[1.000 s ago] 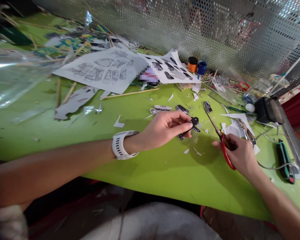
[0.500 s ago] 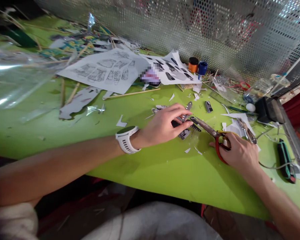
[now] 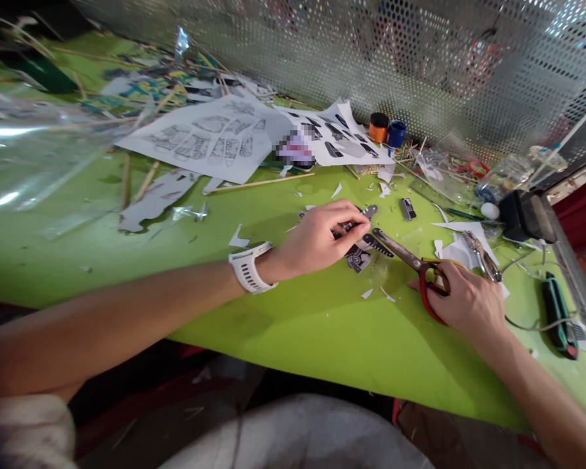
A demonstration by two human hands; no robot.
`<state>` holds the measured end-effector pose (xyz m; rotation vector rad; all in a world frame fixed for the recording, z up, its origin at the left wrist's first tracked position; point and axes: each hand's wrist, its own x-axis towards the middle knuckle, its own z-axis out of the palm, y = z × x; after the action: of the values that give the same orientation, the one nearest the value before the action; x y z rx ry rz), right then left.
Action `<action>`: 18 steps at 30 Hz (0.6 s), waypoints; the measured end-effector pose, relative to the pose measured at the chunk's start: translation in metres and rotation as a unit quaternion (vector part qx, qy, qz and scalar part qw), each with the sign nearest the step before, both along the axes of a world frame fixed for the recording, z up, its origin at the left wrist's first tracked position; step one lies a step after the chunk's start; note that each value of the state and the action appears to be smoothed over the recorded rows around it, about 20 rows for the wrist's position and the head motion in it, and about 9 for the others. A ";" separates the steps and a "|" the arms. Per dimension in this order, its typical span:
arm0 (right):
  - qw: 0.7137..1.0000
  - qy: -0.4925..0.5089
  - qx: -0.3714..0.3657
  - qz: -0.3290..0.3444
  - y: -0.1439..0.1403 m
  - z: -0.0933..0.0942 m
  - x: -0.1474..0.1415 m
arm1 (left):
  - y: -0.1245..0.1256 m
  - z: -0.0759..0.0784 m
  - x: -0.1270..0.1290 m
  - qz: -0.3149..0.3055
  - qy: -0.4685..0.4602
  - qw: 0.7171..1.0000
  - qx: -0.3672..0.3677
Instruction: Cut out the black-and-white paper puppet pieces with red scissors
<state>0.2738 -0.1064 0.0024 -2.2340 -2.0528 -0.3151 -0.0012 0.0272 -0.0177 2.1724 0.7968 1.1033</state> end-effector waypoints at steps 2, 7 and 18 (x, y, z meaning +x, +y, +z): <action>1.000 0.003 -0.009 -0.019 0.002 -0.001 0.003 | 0.001 0.000 0.000 0.000 -0.004 1.000 -0.012; 0.999 -0.003 -0.017 -0.050 0.007 -0.001 0.009 | 0.004 -0.001 -0.001 0.009 0.009 1.000 -0.009; 0.998 0.003 0.009 -0.056 0.009 -0.003 0.011 | 0.004 -0.004 -0.001 -0.040 -0.006 0.998 -0.038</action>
<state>0.2845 -0.0978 -0.0002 -2.3403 -1.9190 -0.3341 -0.0024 0.0314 -0.0218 2.1135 0.7295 1.0286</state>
